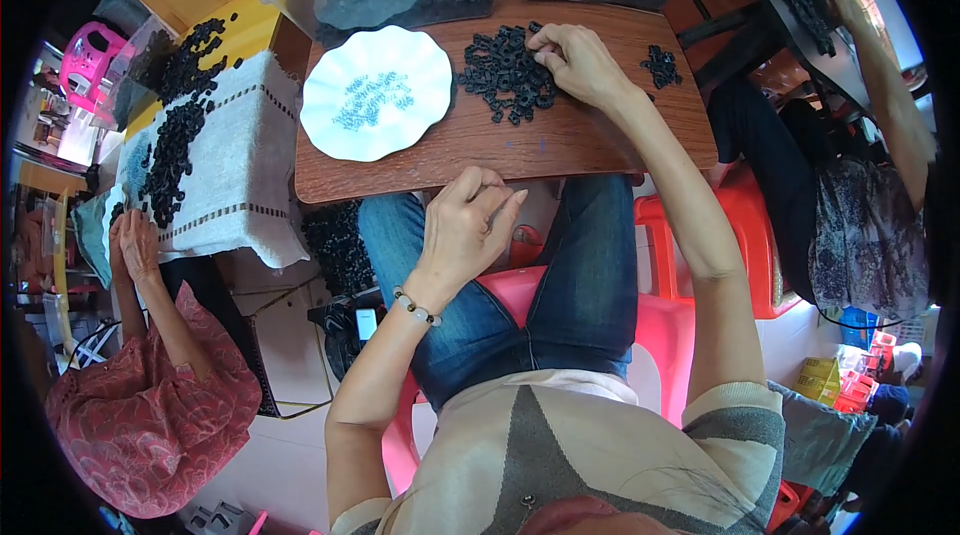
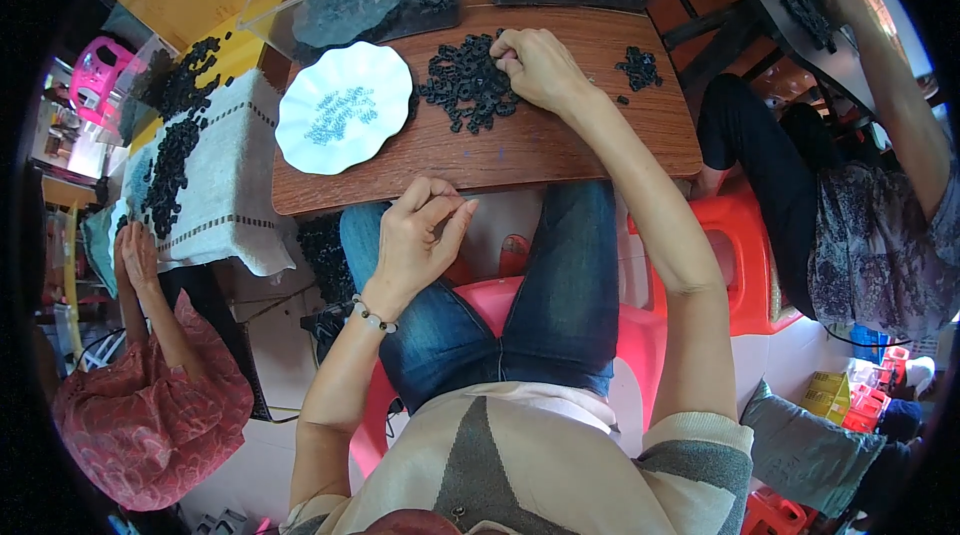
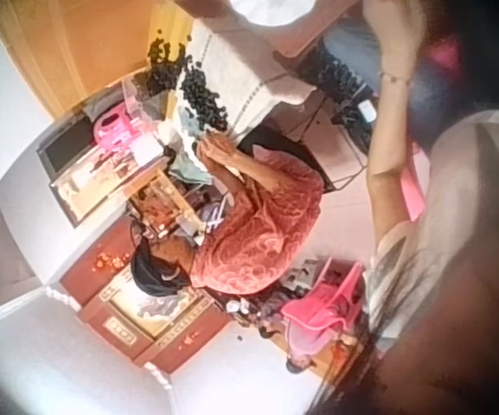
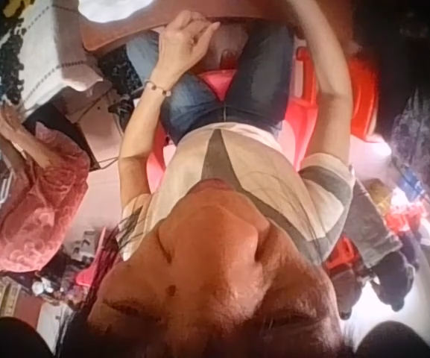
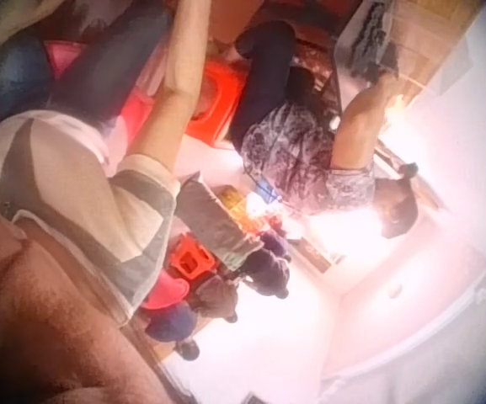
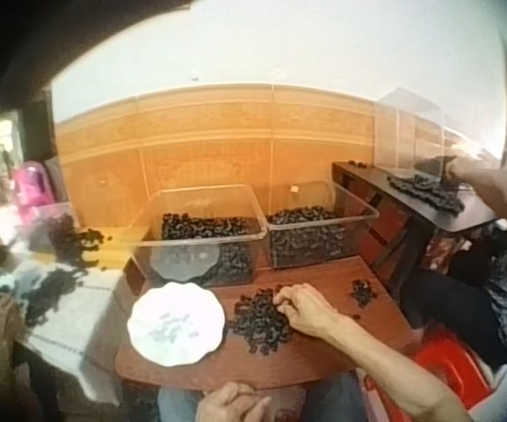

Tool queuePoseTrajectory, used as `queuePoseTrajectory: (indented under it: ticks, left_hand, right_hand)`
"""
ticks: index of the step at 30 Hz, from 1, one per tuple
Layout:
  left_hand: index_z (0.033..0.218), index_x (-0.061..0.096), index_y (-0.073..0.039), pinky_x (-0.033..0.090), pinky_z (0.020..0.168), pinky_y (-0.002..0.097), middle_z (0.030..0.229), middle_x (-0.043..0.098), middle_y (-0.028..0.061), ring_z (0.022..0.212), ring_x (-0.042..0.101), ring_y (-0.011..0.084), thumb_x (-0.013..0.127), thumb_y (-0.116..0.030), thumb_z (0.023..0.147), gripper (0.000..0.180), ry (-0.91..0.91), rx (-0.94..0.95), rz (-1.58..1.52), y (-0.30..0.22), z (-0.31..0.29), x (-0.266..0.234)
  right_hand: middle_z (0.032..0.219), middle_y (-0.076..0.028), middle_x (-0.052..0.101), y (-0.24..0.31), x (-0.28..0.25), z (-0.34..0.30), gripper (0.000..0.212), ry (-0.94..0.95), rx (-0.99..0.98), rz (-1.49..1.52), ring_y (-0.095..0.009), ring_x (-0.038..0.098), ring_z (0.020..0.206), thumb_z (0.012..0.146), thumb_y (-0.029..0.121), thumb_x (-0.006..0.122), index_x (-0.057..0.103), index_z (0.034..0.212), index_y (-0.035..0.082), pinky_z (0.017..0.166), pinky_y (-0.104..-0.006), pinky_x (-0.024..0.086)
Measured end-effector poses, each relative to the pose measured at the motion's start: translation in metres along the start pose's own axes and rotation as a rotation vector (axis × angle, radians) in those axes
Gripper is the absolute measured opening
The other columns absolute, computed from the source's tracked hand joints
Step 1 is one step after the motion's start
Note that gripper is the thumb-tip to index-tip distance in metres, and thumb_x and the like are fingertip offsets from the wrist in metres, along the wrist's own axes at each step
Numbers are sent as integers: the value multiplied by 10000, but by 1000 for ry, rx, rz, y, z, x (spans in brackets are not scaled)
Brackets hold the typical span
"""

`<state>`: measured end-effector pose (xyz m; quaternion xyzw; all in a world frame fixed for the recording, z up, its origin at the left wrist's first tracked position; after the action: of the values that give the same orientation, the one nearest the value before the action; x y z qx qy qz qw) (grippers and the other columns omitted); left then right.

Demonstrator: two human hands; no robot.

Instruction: The person assembles small mechanical components by hand, inserting springs into black plastic pieces and fitting the parts together.

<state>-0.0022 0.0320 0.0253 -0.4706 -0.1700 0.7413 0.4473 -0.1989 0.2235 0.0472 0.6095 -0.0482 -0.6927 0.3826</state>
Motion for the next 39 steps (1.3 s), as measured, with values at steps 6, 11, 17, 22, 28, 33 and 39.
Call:
queuePoseTrajectory:
  ticks: [6, 11, 17, 22, 28, 33, 39]
  left_hand:
    - [899, 749, 11, 532, 641, 315, 905, 671, 110, 744, 674, 252, 773, -58, 875, 76, -43, -12, -29, 2, 0, -1]
    - [1088, 766, 8, 554, 708, 300, 963, 725, 129, 787, 713, 214, 752, -84, 915, 196, -123, -171, -177, 1, 4, -8]
    - [1238, 729, -9, 539, 756, 243, 1007, 744, 99, 832, 681, 97, 754, -113, 940, 317, -225, -388, -579, 16, 2, 0]
    - [1242, 723, 7, 542, 763, 237, 997, 740, 88, 828, 690, 104, 749, -133, 955, 320, -192, -376, -690, 13, 0, 2]
    - [1191, 738, 7, 545, 728, 224, 1000, 740, 87, 791, 681, 101, 685, -170, 1011, 258, -126, -492, -762, 13, -2, -1]
    - [1197, 720, 8, 550, 726, 215, 1034, 738, 93, 780, 674, 109, 633, -239, 1048, 301, -62, -837, -1178, 21, -8, 5]
    - [1264, 665, 56, 606, 845, 283, 1134, 726, 141, 934, 714, 153, 640, -200, 1039, 342, -127, -815, -1273, 18, -3, 4]
  right_hand:
    - [979, -182, 747, 5, -5, -14, 196, -108, -8, 69, -287, 720, 909, 959, 57, 612, 706, 1116, -14, 817, -383, 550]
    - [1015, -46, 718, 25, -6, -46, 277, -72, 112, 581, -97, 650, 895, 986, 118, 655, 679, 1243, 19, 757, -264, 516]
    - [1059, -12, 692, 69, 5, -92, 353, 112, 139, 939, -62, 626, 938, 1009, 188, 673, 624, 1312, 13, 781, -228, 502]
    - [1074, -45, 678, 93, 29, -116, 299, 36, 32, 971, -91, 670, 954, 975, -3, 668, 620, 1269, -14, 820, -233, 558]
    - [1010, -79, 693, 94, 33, -115, 223, 26, 27, 837, -125, 711, 849, 966, -15, 668, 666, 1189, -13, 774, -227, 563]
    - [915, -82, 690, 80, 19, -98, 179, -93, -39, 616, -141, 679, 768, 941, 20, 691, 704, 1119, 14, 679, -268, 529]
    - [933, -108, 694, 69, 12, -81, 181, -170, -257, 57, -281, 621, 856, 886, 30, 716, 742, 1063, 54, 780, -364, 488]
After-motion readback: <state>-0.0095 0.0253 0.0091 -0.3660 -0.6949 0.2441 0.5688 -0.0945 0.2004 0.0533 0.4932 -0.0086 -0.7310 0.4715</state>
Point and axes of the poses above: each hand's wrist, its own z-axis towards the middle knuckle, its own x-axis out of the palm, y = z × x, the point moved 3 cm from there along z, towards the middle knuckle
